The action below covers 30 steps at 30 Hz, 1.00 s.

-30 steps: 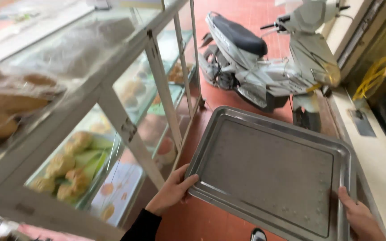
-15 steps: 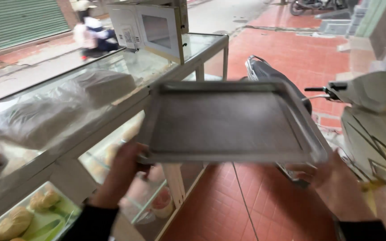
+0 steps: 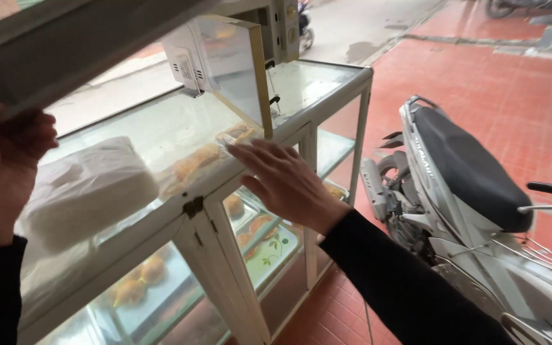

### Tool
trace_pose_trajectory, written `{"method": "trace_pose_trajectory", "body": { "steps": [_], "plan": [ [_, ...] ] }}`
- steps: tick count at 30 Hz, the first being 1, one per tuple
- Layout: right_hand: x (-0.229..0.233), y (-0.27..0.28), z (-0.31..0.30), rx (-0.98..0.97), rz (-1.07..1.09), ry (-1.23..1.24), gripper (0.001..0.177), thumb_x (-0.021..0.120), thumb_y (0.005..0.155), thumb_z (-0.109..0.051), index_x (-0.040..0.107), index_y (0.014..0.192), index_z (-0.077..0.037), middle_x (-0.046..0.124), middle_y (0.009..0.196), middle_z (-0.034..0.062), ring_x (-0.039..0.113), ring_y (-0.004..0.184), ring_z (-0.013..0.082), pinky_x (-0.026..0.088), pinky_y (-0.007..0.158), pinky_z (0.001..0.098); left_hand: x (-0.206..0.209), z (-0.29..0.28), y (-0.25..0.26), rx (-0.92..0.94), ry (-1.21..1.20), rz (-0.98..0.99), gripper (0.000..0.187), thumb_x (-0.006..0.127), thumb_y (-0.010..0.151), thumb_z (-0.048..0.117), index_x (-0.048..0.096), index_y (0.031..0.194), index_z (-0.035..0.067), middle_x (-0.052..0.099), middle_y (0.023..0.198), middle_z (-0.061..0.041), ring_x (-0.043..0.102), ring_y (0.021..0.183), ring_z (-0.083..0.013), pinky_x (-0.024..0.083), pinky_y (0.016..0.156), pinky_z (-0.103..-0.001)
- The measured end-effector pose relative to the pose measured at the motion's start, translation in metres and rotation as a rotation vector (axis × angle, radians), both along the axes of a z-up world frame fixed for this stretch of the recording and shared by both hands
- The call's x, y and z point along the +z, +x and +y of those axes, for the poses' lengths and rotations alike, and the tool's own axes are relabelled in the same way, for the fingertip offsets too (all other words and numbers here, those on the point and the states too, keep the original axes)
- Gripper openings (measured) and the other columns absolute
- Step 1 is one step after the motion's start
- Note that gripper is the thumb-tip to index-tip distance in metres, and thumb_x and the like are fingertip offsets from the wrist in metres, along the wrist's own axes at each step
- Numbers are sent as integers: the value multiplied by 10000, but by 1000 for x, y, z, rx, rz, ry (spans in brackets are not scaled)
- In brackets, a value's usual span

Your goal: The person cleans a metal food cart surface and a grill using a brush, then retrieves containers of spices and sauces from a drawer to arrange them on the cart. Finally, the person plugs in a yellow power cord to a display case.

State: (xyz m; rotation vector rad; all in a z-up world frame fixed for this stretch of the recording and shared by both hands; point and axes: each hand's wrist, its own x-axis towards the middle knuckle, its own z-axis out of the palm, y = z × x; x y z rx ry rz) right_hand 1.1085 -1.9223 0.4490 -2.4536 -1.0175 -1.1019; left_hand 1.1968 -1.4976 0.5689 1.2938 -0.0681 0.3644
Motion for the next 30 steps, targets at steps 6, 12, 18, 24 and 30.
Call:
{"method": "trace_pose_trajectory", "body": {
  "steps": [6,12,18,24,30],
  "plan": [
    [-16,189,-14,-99,-111,-197,670,709,1123,-422,485,1716,-203,465,1801,124,353,1695,420,331,1296,757,59,-105,64,167,-83,-70,235,550,938,137,625,1118,5,684,779,-116,758,633,-230,639,524,-343],
    [-28,218,-87,-3,-324,-18,402,740,1115,-373,700,1411,-104,737,1468,128,651,1431,345,362,1297,618,63,-173,133,226,-52,-81,159,529,922,107,653,956,14,707,773,-133,773,638,-271,624,535,-360],
    [0,262,-149,161,-324,144,185,694,1131,-309,746,1210,-150,812,1218,12,723,1297,280,322,1235,518,66,-248,248,242,-142,-71,80,495,930,19,572,918,1,662,714,-174,721,558,-309,607,474,-409],
    [2,310,-204,35,-228,244,225,700,1110,-312,759,1221,-125,825,1270,31,709,1344,302,299,1268,558,88,-294,351,294,-26,19,114,451,920,14,553,971,7,678,766,-184,715,576,-311,651,530,-421],
    [-22,375,-267,-23,-152,267,210,705,1098,-261,777,1265,-154,841,1304,19,750,1323,267,347,1271,548,93,-300,480,296,16,49,153,468,1102,97,556,1185,3,738,713,-157,745,512,-271,655,441,-403]
  ]
}}
